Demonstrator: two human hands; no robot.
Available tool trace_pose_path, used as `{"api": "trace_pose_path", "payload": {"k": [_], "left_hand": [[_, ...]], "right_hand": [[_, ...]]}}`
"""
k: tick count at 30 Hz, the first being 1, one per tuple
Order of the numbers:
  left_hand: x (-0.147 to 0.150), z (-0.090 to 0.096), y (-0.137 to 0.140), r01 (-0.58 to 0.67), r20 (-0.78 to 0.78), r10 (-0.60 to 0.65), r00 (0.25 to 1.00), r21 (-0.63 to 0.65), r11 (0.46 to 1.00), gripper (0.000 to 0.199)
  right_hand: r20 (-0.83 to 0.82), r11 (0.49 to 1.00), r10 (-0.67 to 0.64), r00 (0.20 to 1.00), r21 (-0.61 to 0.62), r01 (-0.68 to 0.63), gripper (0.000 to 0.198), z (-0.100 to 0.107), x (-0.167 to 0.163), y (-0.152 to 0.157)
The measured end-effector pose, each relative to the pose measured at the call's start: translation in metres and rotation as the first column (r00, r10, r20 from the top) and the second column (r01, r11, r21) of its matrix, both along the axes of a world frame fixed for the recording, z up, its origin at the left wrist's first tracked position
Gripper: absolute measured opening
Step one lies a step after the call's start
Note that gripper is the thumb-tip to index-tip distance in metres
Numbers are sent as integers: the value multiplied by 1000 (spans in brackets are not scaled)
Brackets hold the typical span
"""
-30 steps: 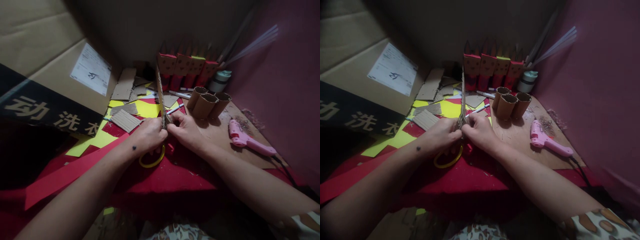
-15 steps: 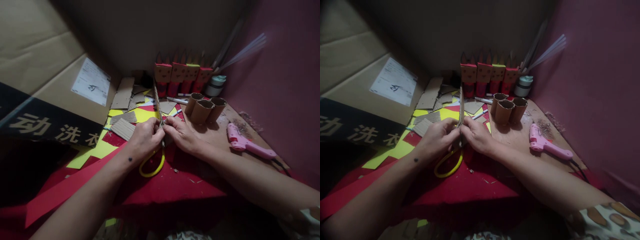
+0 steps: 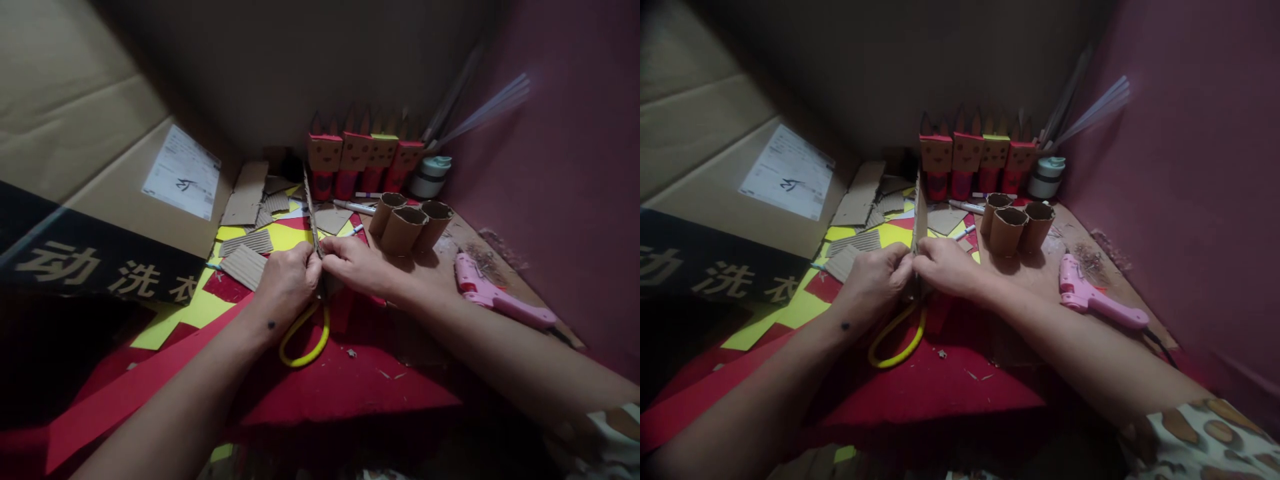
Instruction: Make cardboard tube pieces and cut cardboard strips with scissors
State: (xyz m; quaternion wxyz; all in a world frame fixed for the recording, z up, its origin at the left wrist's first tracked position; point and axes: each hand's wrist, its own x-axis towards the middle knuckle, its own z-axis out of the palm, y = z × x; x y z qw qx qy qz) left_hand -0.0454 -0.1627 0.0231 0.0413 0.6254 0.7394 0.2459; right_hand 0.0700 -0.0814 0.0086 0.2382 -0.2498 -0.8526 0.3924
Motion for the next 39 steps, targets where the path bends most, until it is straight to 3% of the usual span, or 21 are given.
{"api": "trace_pose_path", "payload": {"k": [3,9,14,21,26,30,34,39], "left_hand": [[1,-2,0,-10,28,9,1000,44,999,29],[5,-6,-2,-7,89,-2,996,96,995,27],[4,-10,-4,75,79,-84,993,118,990,25],[7,-12,-5,64,96,-80,992,162,985,24],[7,-12,-6,65,171,-98,980,190,980,21],[7,-11,-6,57,269,-98,958,156,986,21],[4,-10,-3,84,376,-109,920,83,993,23],[2,-4,0,107,599,-56,799,-50,993,15]], "right_hand": [[-29,995,-56,998,76,59,18,-2,0,-6],[-85,990,-134,987,32,137,18,-8,4,-12],[-47,981,-187,981,50,189,22,-6,5,-6],[-119,999,-9,993,43,14,18,-6,12,1],[-126,997,-71,989,25,75,16,-6,11,-6],[-153,994,-111,982,-3,112,19,-8,11,-9],[-144,991,-114,983,59,123,19,-15,12,-9],[-114,983,-117,987,131,132,18,-19,10,-13]]}}
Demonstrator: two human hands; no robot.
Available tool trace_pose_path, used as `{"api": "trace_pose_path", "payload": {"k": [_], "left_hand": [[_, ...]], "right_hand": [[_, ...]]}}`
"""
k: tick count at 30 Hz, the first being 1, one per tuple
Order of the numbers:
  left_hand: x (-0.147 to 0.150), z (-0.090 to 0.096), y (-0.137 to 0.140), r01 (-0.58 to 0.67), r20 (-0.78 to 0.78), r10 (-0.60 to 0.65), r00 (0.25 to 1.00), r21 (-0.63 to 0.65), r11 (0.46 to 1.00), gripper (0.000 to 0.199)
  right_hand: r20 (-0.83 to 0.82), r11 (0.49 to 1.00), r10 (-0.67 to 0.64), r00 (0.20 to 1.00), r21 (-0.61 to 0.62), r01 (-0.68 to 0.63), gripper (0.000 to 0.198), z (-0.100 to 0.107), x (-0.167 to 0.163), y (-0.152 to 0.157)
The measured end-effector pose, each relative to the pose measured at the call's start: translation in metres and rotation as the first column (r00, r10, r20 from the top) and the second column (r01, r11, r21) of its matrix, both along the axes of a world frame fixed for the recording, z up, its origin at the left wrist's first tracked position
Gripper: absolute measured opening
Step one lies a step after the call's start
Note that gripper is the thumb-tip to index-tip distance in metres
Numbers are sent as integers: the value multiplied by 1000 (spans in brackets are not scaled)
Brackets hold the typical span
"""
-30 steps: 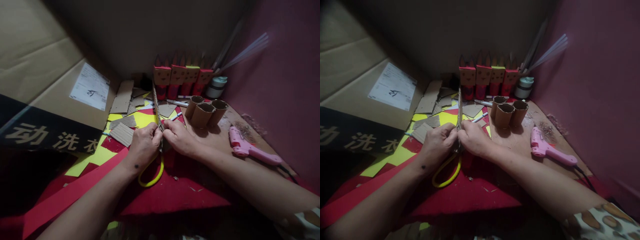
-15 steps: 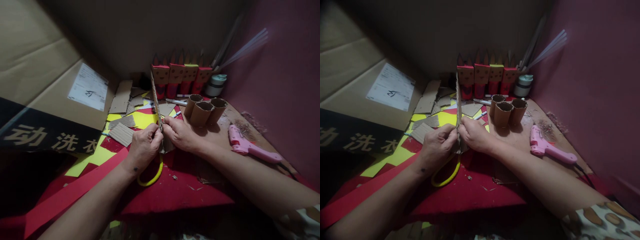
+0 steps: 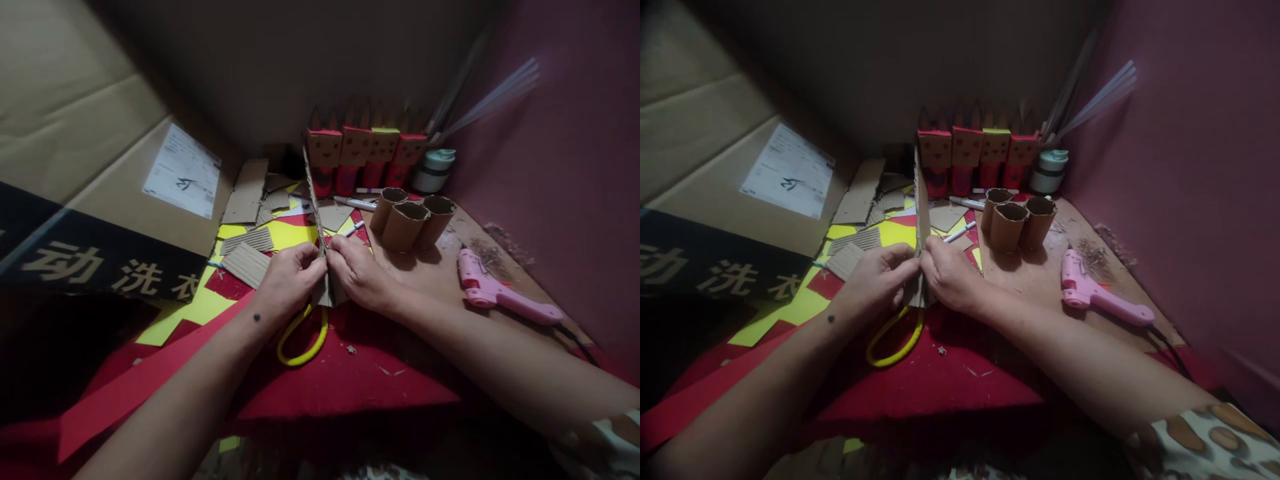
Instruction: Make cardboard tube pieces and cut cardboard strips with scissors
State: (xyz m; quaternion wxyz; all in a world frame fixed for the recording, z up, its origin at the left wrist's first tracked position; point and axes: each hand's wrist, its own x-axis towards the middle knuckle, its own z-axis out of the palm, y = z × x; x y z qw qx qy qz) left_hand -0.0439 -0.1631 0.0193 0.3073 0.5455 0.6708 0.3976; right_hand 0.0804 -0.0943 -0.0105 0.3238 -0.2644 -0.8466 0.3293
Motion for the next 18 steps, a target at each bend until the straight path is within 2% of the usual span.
{"api": "trace_pose_path", "payload": {"k": [3,5,11,18], "left_hand": [[0,4,1,5,149,14,989,-132,991,10],[-1,5,2,2,189,30,982,-166,986,13],[-3,3,3,-37,109,50,993,-117,992,18],[-3,3,2,35,374,6,927,-102,994,18]], "right_hand": [[8,1000,-16,1000,-11,16,19,1,-2,-5],[7,999,-25,1000,-21,25,19,2,-4,-7],[3,999,-36,999,-36,36,21,-1,-8,-6],[-41,994,-33,999,-106,28,20,0,-4,-4]]}}
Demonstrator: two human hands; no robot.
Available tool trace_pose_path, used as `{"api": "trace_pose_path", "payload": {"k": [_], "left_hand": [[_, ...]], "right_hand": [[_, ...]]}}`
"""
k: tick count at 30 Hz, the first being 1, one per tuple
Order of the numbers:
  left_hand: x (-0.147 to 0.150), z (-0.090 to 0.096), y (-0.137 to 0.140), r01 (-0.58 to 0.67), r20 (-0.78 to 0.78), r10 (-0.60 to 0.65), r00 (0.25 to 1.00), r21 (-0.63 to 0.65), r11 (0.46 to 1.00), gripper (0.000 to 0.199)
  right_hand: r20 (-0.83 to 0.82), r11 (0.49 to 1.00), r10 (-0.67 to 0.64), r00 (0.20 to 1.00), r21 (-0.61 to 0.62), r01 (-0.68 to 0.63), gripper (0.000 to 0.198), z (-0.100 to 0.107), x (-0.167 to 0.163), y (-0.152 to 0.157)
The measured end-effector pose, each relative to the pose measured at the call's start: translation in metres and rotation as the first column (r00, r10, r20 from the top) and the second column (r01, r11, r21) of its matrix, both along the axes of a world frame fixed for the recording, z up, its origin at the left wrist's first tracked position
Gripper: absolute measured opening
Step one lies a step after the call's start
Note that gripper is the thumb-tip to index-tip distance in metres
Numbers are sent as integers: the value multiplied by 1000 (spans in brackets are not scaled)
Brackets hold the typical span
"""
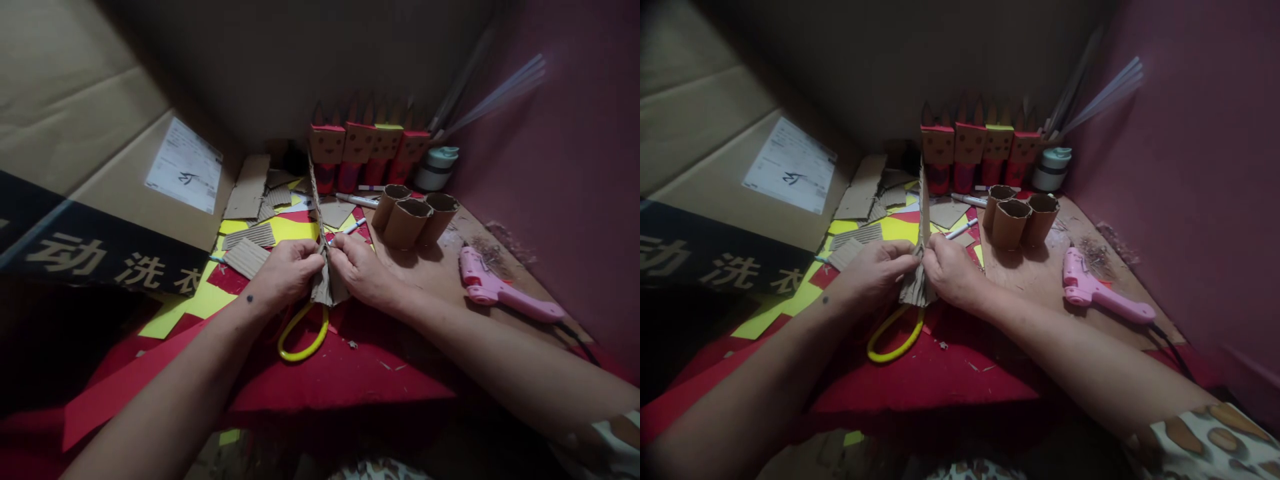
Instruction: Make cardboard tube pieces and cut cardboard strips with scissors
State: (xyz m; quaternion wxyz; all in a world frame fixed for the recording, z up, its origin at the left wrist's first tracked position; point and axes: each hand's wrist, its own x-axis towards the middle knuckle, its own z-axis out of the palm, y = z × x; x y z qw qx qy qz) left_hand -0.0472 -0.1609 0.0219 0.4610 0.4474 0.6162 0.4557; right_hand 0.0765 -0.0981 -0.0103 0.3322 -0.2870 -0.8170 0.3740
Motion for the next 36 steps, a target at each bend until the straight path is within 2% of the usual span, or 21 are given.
{"api": "trace_pose_path", "payload": {"k": [4,8,12,17,21,28,32,36], "left_hand": [[1,3,-3,1,1,-1,1000,-69,998,16],[0,2,0,14,-200,-20,980,-28,1000,18],[-2,3,5,-3,-449,5,894,6,1000,21],[-1,11,6,3,-563,-24,826,-38,999,22],[0,11,4,-26,-554,49,831,49,998,25],[0,1,2,-9,-479,91,873,172,985,23],[-1,-1,1,3,-404,72,912,181,983,19],[-1,1,1,17,-397,50,916,164,986,18]], "right_hand": [[5,999,0,1000,36,0,20,2,2,0],[61,998,4,998,69,-8,18,5,3,-2],[76,996,17,997,83,-24,19,4,2,-5],[58,997,32,998,75,-37,16,2,-1,-6],[73,997,20,997,74,-25,16,3,-1,-8],[87,994,-38,996,108,29,18,5,1,-11],[61,994,-17,998,106,10,18,5,2,-9],[74,995,21,997,96,-28,18,5,3,-5]]}}
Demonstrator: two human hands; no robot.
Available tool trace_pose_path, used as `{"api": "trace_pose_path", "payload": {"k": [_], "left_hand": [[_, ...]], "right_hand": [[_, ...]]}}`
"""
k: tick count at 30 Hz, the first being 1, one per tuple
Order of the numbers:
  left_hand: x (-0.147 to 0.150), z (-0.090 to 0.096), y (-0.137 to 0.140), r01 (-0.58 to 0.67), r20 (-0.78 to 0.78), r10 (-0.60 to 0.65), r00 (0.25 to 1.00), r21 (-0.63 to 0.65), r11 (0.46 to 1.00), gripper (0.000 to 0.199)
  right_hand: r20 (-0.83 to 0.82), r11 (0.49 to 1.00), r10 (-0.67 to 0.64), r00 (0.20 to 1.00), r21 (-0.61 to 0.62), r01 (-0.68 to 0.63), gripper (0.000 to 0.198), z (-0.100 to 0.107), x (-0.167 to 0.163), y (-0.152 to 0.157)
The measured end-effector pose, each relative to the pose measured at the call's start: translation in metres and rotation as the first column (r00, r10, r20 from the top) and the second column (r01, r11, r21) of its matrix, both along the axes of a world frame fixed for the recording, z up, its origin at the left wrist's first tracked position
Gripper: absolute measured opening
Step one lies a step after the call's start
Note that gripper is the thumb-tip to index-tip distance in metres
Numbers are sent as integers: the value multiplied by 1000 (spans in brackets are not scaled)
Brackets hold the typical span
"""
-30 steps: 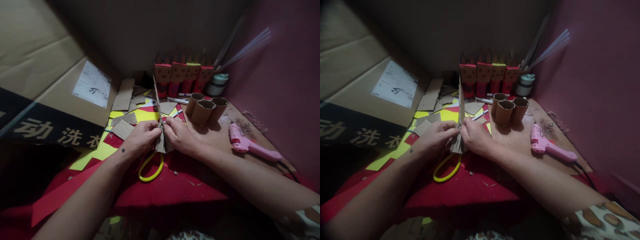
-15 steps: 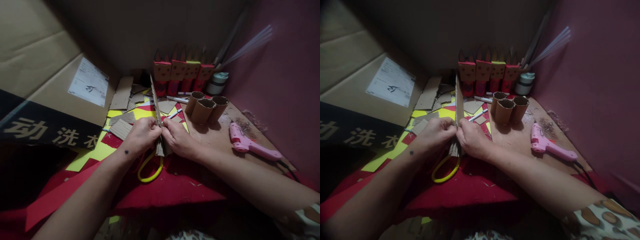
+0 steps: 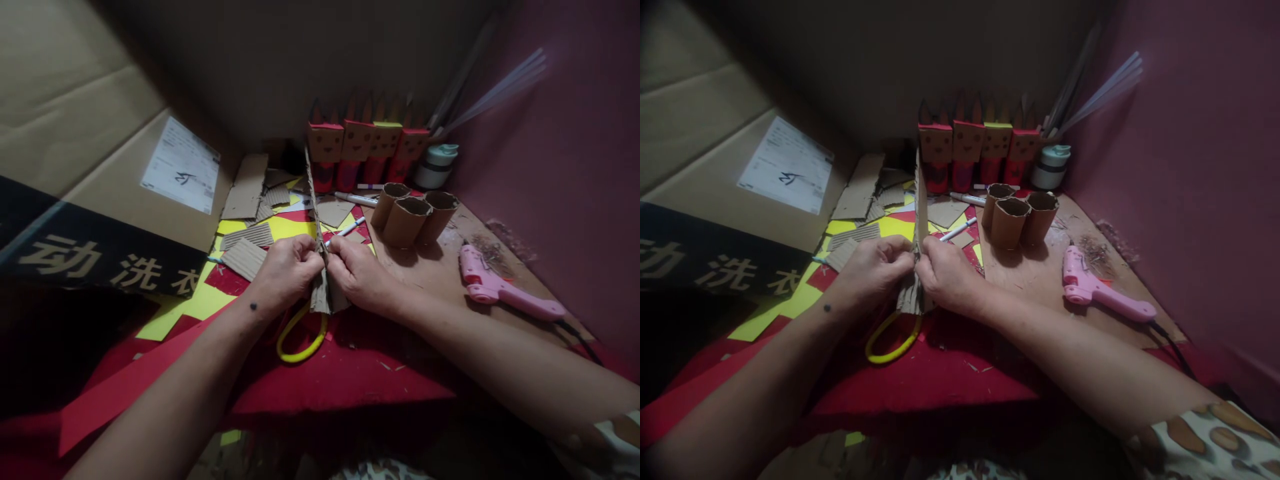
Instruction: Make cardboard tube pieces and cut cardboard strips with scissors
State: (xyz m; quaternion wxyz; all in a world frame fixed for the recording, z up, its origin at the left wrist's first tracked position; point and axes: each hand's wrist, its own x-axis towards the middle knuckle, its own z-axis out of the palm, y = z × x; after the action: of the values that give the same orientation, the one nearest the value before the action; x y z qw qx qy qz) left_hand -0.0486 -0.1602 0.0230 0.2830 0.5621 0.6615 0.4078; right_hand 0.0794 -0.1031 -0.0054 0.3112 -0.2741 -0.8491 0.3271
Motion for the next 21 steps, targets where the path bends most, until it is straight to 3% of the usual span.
{"api": "trace_pose_path", "payload": {"k": [6,11,17,21], "left_hand": [[0,4,-2,39,122,-20,992,-159,986,16],[0,2,1,28,152,-5,988,-149,989,16],[2,5,1,23,83,-10,997,-156,987,17],[4,8,0,-25,-16,23,1000,-124,992,18]], "right_hand": [[-6,1000,24,1000,-7,-24,17,-1,1,3],[-6,1000,30,1000,4,-30,18,-3,0,3],[-3,999,13,1000,-38,-13,18,1,1,5],[14,984,-62,998,-167,63,12,5,0,10]]}}
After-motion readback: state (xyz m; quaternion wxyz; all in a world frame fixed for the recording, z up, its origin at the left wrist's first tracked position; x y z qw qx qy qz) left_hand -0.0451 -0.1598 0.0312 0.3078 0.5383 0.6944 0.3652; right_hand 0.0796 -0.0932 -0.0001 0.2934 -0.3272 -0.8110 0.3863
